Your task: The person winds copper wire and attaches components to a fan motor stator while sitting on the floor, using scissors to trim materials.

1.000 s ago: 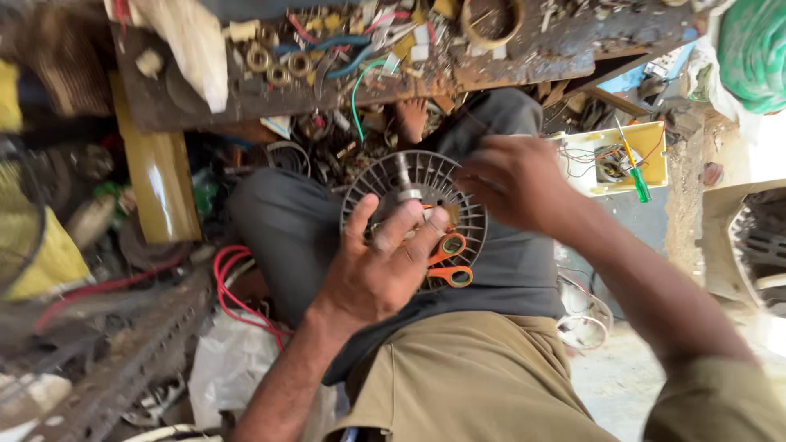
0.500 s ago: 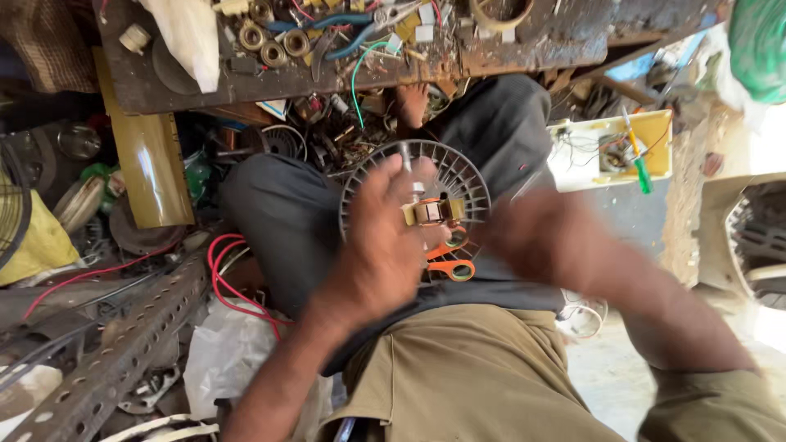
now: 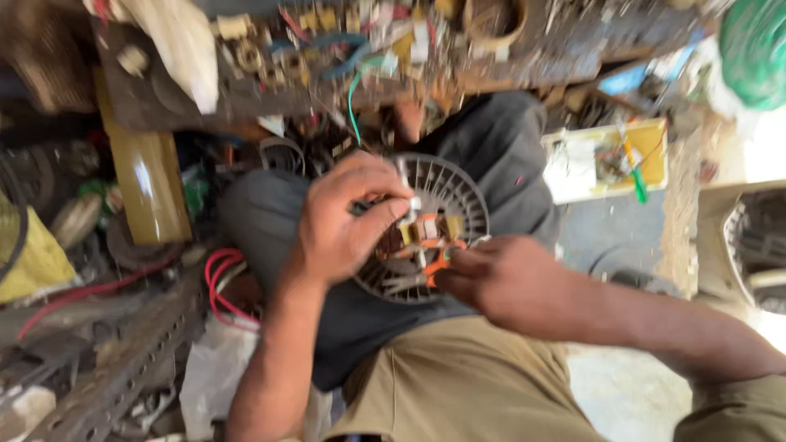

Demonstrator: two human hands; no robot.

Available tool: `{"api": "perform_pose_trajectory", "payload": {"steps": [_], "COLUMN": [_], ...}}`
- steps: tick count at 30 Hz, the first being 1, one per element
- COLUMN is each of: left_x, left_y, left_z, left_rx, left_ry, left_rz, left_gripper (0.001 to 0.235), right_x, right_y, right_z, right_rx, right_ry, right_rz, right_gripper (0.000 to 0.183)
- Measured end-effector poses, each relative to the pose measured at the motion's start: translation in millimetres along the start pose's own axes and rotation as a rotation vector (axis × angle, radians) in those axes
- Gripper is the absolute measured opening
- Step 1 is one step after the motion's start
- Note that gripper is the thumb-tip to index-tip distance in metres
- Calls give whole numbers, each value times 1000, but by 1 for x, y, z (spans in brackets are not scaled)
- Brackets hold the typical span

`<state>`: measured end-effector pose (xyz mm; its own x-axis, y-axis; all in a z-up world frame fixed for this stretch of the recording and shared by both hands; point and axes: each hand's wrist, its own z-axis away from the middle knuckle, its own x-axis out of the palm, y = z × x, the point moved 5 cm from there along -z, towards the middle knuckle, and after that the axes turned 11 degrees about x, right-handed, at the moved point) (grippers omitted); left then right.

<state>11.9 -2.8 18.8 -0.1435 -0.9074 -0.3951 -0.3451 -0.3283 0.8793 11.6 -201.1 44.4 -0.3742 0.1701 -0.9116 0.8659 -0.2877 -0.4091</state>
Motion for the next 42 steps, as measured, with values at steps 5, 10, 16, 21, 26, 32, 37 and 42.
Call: {"api": "perform_pose_trajectory", "payload": {"steps": [5,10,16,21,26,32,37,42], "left_x": [32,15,-6,29,17,10,16,30], "left_y": [74,6,-14,64,60,45,39,42], "left_z": [19,-15,-26,17,27,22,20,27], "left_rx": [641,-17,41,453,261,373,414,398], "left_ry": [71,221,-86,82,357,187,190,245], "left_rz": [-997,3,5,-620,104,-272,-285,-348], "left_gripper": [19,23,13,20,20,32,22,20], "right_x": [6,1,13,5,29,-27,-12,29], "right_y": [80,86,0,66,119,88,39,12], "right_z": [-8,-52,-15,32,-41,-36,3,17], "right_rx": [401,395,-9,436,451,432,236,338], "right_ry": [214,452,-112,69,320,627,737,905], "right_rz": [-114,-296,122,175,-391,-271,-586,-479], "right_gripper": [11,7,11,8,10,33,19,16]}}
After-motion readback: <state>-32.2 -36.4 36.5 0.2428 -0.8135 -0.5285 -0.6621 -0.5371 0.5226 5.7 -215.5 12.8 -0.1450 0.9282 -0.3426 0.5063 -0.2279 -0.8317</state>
